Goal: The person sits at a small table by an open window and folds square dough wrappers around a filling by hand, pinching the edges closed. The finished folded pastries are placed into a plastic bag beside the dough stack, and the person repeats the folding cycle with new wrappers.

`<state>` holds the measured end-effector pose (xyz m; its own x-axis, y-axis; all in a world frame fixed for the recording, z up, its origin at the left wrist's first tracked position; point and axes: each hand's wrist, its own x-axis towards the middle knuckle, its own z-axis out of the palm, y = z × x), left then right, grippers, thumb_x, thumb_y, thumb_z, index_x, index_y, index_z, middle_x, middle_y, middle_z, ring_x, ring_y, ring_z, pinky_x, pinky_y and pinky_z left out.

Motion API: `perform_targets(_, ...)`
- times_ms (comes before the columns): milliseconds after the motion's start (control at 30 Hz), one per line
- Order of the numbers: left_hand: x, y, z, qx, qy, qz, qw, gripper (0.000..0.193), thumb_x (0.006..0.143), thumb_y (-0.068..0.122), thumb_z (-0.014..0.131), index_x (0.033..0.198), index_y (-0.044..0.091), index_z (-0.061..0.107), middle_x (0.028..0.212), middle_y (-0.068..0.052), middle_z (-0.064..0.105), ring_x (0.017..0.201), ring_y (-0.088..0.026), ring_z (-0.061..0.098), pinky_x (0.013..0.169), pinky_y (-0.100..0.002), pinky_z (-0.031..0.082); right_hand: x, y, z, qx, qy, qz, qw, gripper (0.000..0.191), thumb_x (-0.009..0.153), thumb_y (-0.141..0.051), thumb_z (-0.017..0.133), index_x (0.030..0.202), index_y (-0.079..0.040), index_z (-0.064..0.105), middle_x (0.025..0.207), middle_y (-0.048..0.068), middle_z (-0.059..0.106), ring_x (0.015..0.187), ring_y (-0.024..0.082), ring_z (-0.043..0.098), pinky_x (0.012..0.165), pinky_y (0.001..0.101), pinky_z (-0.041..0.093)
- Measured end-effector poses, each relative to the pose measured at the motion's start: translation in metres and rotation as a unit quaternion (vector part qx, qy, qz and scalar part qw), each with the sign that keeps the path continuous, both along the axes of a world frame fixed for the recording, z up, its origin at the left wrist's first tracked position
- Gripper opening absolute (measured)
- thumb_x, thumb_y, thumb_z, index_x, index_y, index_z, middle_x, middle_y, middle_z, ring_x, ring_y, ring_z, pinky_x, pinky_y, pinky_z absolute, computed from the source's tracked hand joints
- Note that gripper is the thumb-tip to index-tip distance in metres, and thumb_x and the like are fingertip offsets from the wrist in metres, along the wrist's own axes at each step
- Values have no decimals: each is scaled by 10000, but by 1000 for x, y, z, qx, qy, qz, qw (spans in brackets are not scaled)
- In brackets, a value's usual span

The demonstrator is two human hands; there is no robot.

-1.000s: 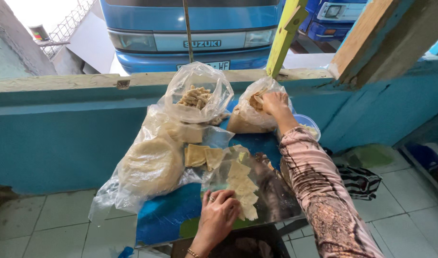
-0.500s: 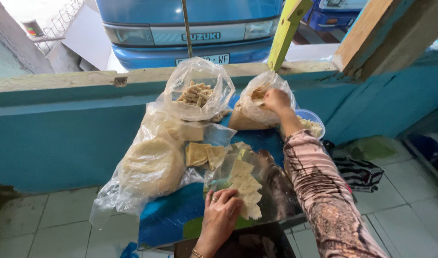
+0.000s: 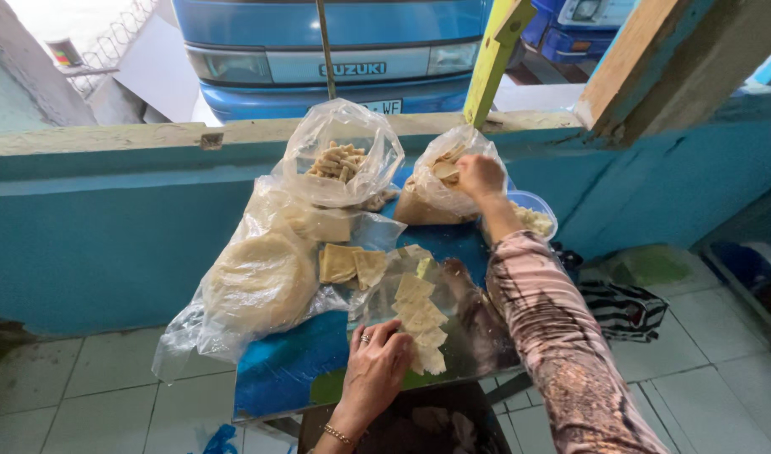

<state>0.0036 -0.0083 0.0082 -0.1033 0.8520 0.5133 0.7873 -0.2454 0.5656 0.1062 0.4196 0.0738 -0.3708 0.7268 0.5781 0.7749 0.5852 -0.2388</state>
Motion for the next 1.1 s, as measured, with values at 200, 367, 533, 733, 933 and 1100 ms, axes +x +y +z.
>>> perform_targets(200,-2,-2,4,6,-15,-3,1000,191,836,146,733,1016,96,691,1230,-112,659,1187,-332,585,1079,-525,369,-26,9,-3,-154,3,-1,988,160,759,-223,706,855,-222,834,923,141,757,889,359,717,844,472,560)
perform_targets(367,-1,-4,3,6,-27,-10,1000,223,819,143,749,1030,90,700,1215,-110,664,1178,-333,591,1085,-531,356,25,25,-14,-23,106,5,994,176,913,-278,714,935,-143,826,872,159,744,808,328,732,743,433,581)
perform_targets(533,-3,-2,6,13,-58,-6,998,227,815,121,748,1037,86,712,1200,-109,678,1134,-331,610,1024,-499,428,49,2,-8,-184,256,69,947,177,892,-229,725,921,-82,819,729,42,741,640,102,657,603,285,497)
perform_targets(733,-3,-5,11,-9,-228,34,973,119,889,105,706,1007,91,714,1185,-94,695,1037,-295,684,788,-370,602,76,-113,1,-239,255,129,928,162,922,-152,687,972,-47,798,723,11,703,656,51,604,600,236,467)
perform_targets(933,-3,-9,9,72,-118,27,990,142,879,93,741,1020,94,722,1167,-116,693,1045,-329,665,871,-417,545,106,-268,-28,-222,207,202,931,124,902,-122,682,945,-48,773,856,46,764,758,94,699,672,269,543)
perform_targets(1100,2,-11,14,68,-21,-23,997,221,857,127,744,1077,145,740,1285,-125,647,1096,-333,620,957,-453,495,116,-335,-37,-219,130,129,958,128,895,-125,694,983,-86,779,829,72,694,665,218,670,612,336,516)
